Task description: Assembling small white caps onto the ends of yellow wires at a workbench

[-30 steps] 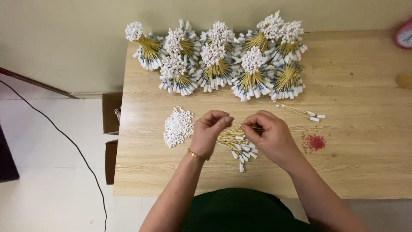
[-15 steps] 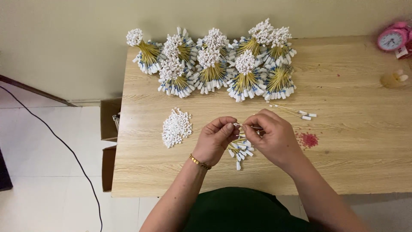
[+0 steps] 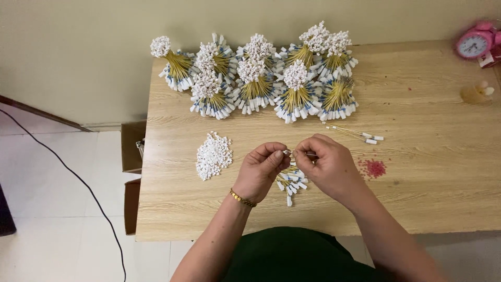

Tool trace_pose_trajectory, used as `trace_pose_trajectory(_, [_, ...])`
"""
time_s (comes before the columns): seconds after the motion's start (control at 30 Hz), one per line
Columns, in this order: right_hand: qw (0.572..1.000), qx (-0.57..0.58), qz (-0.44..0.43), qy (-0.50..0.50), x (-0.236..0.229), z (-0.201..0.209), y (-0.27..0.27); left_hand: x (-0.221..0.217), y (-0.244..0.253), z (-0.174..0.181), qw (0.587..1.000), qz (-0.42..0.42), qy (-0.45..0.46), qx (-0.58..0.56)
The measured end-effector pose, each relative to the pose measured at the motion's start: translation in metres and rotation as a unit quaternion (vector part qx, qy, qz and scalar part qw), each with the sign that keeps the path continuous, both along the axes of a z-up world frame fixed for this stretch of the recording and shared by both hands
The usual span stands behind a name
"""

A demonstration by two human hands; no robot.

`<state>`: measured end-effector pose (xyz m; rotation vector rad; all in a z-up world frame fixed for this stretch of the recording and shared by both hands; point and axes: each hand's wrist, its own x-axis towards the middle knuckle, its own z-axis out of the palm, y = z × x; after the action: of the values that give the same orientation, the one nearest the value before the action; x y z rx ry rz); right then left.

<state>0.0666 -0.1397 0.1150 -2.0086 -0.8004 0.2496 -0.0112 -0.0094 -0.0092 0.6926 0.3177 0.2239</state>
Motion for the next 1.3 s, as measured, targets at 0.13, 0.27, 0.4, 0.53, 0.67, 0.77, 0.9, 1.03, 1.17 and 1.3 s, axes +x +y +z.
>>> trace_pose_trajectory(0.13, [1.000,-0.022,0.008,0.001,0.002,0.000,0.001,0.001,0.001,0.002,1.000,0.004,0.004,0.020])
trace_pose_trajectory(0.27, [0.999,-0.034,-0.012,-0.001,0.001,-0.001,0.000,0.002,0.003,0.006,0.997,0.017,0.015,0.075])
trace_pose_trajectory(0.4, [0.999,-0.037,-0.002,0.001,-0.001,0.003,0.004,0.002,0.001,0.004,0.994,0.021,0.023,0.108])
trace_pose_trajectory(0.53, [0.999,-0.033,0.002,-0.018,0.002,-0.002,0.007,0.002,-0.002,0.009,0.990,0.027,0.027,0.134])
trace_pose_trajectory(0.67, [0.999,-0.031,0.009,-0.017,0.005,-0.004,0.007,0.004,-0.004,0.006,0.992,0.037,0.038,0.114])
trace_pose_trajectory(0.77, [1.000,-0.003,0.026,0.010,0.006,0.011,0.008,0.012,-0.004,0.006,0.997,0.041,0.035,0.049])
trace_pose_trajectory(0.9, [0.989,0.114,0.062,0.074,0.002,0.014,0.000,0.013,0.002,0.012,0.999,0.033,0.029,-0.024])
trace_pose_trajectory(1.03, [0.974,0.156,0.082,0.144,-0.011,0.005,-0.011,0.010,-0.001,0.022,0.999,0.017,0.023,-0.035])
trace_pose_trajectory(1.17, [0.995,0.079,0.000,0.065,-0.021,0.022,-0.012,0.006,-0.010,0.030,0.999,0.014,0.009,-0.046])
trace_pose_trajectory(1.3, [0.999,0.040,-0.004,-0.024,-0.014,0.015,-0.013,0.012,-0.015,0.025,0.998,0.012,0.004,-0.059])
